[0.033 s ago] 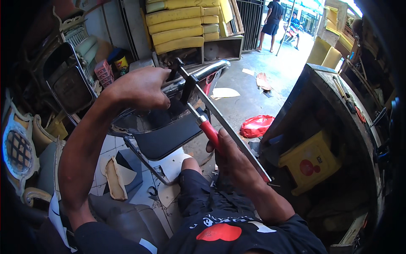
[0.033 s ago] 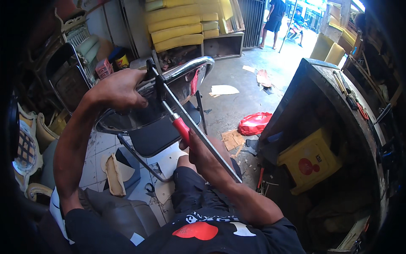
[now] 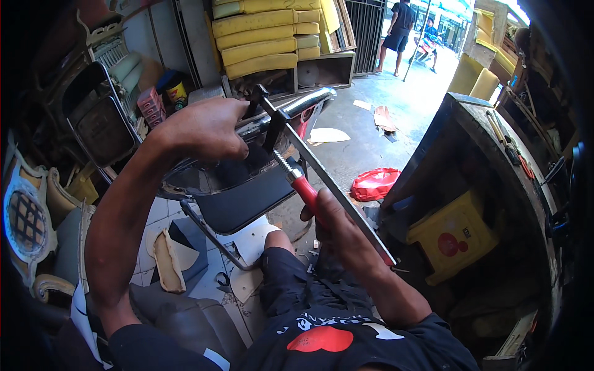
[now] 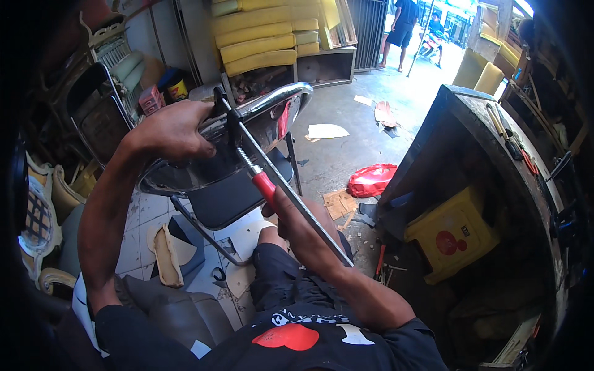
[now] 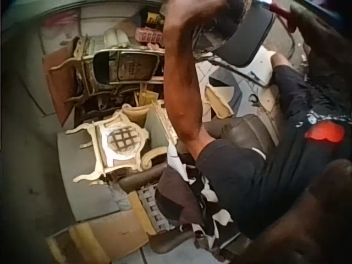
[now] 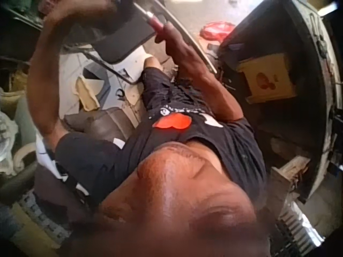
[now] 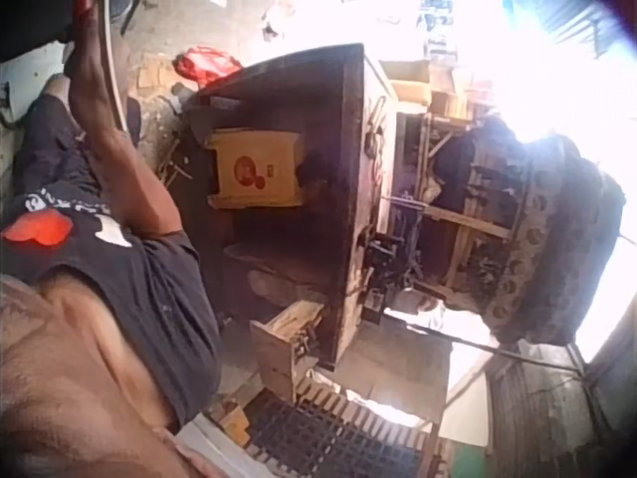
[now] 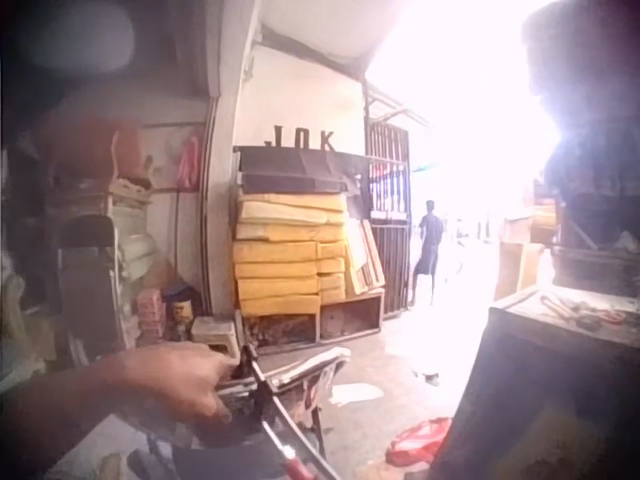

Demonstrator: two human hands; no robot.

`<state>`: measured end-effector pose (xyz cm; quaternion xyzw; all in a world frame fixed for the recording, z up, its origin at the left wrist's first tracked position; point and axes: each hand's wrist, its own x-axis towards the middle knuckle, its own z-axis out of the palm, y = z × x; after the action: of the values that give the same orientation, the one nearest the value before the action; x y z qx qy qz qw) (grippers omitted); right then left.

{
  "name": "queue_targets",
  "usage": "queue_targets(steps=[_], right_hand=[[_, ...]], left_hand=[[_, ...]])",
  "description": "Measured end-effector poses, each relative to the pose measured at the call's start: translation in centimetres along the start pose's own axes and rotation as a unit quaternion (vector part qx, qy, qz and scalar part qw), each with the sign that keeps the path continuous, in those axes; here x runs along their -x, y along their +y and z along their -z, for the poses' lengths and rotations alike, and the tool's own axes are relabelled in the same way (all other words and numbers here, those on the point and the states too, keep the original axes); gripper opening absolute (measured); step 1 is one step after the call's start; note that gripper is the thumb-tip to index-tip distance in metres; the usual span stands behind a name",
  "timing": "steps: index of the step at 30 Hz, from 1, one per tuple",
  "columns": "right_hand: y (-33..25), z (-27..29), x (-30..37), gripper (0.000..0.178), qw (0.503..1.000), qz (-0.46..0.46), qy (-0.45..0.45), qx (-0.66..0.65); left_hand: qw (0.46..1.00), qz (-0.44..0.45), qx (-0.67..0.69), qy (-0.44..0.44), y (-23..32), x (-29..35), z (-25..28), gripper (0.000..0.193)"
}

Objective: The person hammers a metal frame of a folding chair, uses a screwdriver to tighten components, and cuts a piece of plywood using shears.

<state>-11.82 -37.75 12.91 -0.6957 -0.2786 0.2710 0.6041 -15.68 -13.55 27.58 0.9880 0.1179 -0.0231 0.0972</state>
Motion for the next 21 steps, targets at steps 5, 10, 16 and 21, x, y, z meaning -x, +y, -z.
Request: queue_targets(steps=[5,10,16,21], right_hand=[[-0.3,4.1,-1.0,0.055,0.991,0.038,-0.129,0.021],[-8.8,5.8,-5.2,0.05,0.966,0.218,0.025,0.136],[-13.1,0.4,-9.2,0.036,0.788,0.318,0.01,0.527],[-12.2,2.6,-3.6,0.035,0.811,0.242,-0.01,0.532]], left_hand=[[0.999,-0.029,-0.02,0.007,-0.2,-0.3,-0.1,0.049],[0.999,-0.032,-0.013,-0.008,0.5,-0.4,0.6,0.051],[0.999,-0.005,0.035,-0.03,0.3,0.0,0.5,0.048],[0.998,0.018,0.036,-0.054,0.6,0.0,0.7,0.048]])
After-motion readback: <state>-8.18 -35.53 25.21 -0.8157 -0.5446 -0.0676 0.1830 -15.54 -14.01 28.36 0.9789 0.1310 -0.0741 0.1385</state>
